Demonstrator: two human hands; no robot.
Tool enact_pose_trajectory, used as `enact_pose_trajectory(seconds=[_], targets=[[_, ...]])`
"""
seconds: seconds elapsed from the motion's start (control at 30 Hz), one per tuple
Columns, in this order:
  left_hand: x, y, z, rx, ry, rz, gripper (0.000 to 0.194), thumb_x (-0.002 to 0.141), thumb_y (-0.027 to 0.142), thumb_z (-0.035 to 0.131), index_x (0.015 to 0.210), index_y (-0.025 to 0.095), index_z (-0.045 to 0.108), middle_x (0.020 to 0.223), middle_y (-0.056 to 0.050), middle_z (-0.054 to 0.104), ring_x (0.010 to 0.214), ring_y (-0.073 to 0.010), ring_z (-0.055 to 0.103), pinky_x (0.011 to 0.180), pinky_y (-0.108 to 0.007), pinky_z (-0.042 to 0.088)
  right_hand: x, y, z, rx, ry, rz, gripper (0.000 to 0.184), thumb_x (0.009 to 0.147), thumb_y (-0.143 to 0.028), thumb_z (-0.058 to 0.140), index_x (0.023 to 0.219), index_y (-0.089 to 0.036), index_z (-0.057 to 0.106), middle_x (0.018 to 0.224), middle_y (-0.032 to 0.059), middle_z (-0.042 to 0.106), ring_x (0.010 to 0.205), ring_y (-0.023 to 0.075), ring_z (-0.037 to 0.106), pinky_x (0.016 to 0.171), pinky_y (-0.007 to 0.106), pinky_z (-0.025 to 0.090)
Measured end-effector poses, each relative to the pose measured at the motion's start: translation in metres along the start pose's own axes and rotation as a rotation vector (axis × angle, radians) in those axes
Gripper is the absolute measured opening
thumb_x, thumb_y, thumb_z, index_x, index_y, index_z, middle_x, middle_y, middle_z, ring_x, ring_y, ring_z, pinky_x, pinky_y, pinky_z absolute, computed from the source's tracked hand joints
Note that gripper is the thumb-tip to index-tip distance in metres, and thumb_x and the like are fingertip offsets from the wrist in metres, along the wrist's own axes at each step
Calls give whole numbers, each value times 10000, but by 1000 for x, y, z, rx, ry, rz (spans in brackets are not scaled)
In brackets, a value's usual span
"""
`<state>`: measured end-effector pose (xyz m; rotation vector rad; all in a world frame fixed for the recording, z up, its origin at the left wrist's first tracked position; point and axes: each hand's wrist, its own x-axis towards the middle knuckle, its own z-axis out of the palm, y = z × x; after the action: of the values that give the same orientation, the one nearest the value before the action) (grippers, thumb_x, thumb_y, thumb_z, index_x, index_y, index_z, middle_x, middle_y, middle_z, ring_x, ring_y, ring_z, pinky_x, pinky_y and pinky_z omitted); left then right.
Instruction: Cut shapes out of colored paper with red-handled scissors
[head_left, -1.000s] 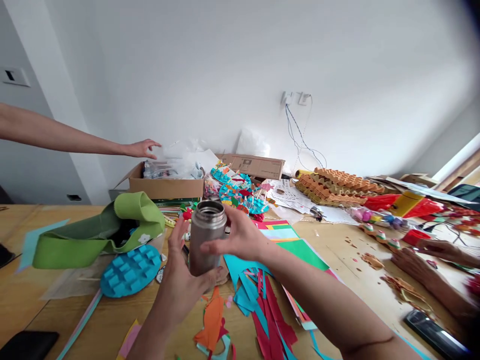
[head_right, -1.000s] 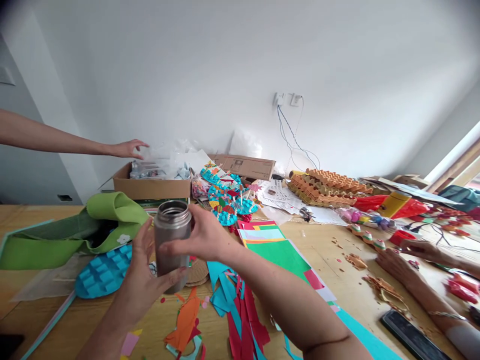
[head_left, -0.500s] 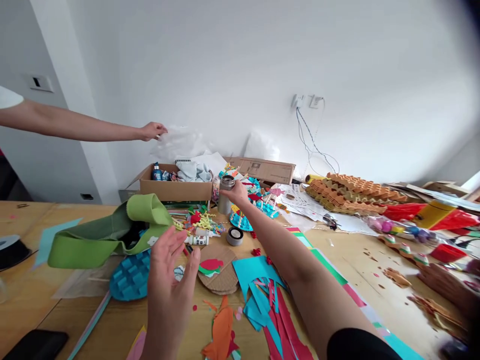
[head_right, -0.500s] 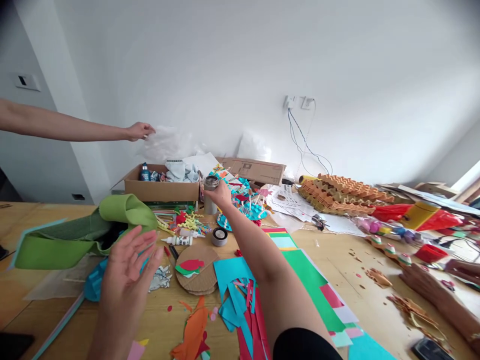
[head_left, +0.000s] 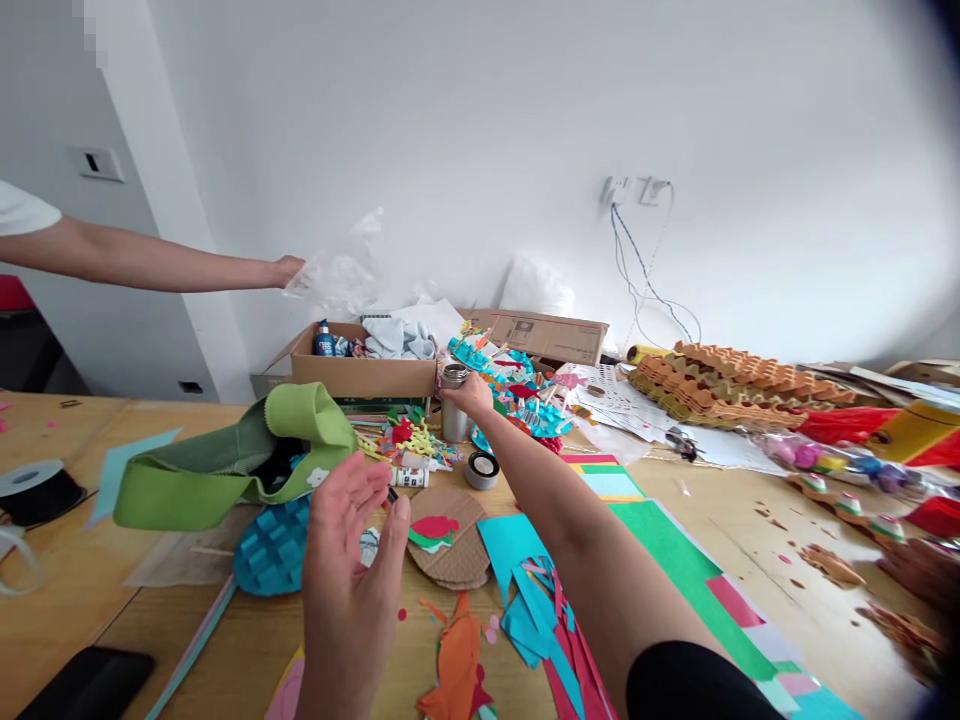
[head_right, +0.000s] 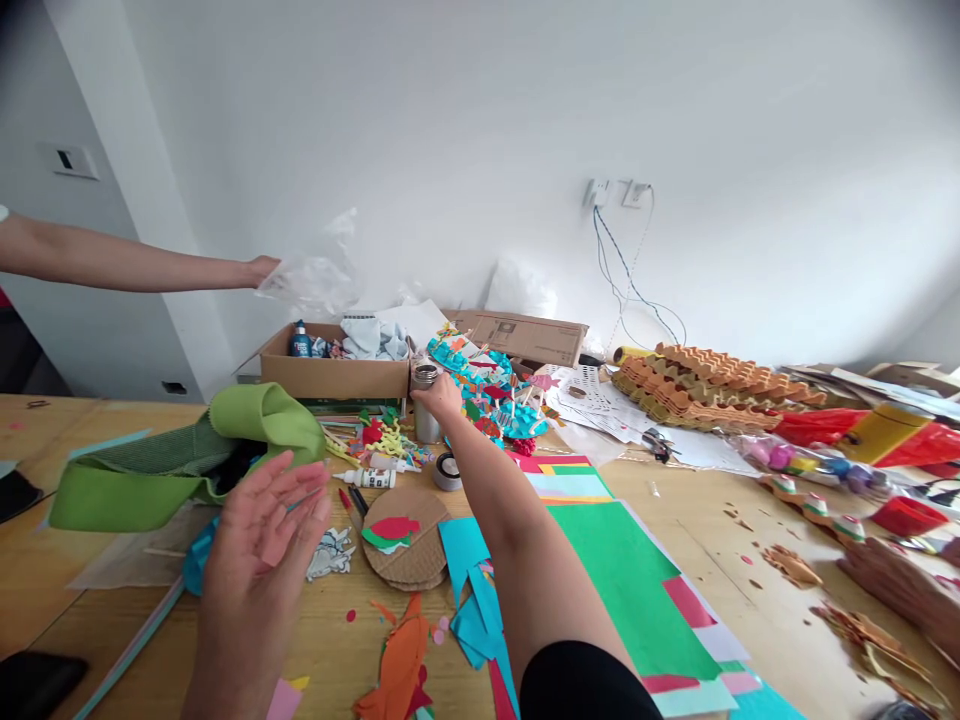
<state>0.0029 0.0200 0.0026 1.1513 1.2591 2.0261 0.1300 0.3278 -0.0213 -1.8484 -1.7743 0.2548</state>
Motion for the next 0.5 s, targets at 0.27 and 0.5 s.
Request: enact_pose_trajectory(seconds=[0.27, 0.5], targets=[[-2, 0, 3, 7, 18, 0, 453, 811, 340, 710, 1226, 258, 548, 1146, -88, 651, 1088, -237, 637, 974, -436, 515, 8, 0, 14, 3, -5, 43, 324, 950, -364, 604, 1190, -147, 599, 1167, 87, 632, 1010, 216, 642, 861, 410, 548], [-2, 4, 7, -2, 29, -18, 447, 812, 346, 706, 1216, 245, 544, 1138, -96, 651, 1079, -240, 640, 956, -436, 524, 13, -6, 23, 33, 15, 24, 321, 952, -346, 604, 1208, -153, 590, 1188, 89, 620, 1015, 218, 638, 857, 410, 552]])
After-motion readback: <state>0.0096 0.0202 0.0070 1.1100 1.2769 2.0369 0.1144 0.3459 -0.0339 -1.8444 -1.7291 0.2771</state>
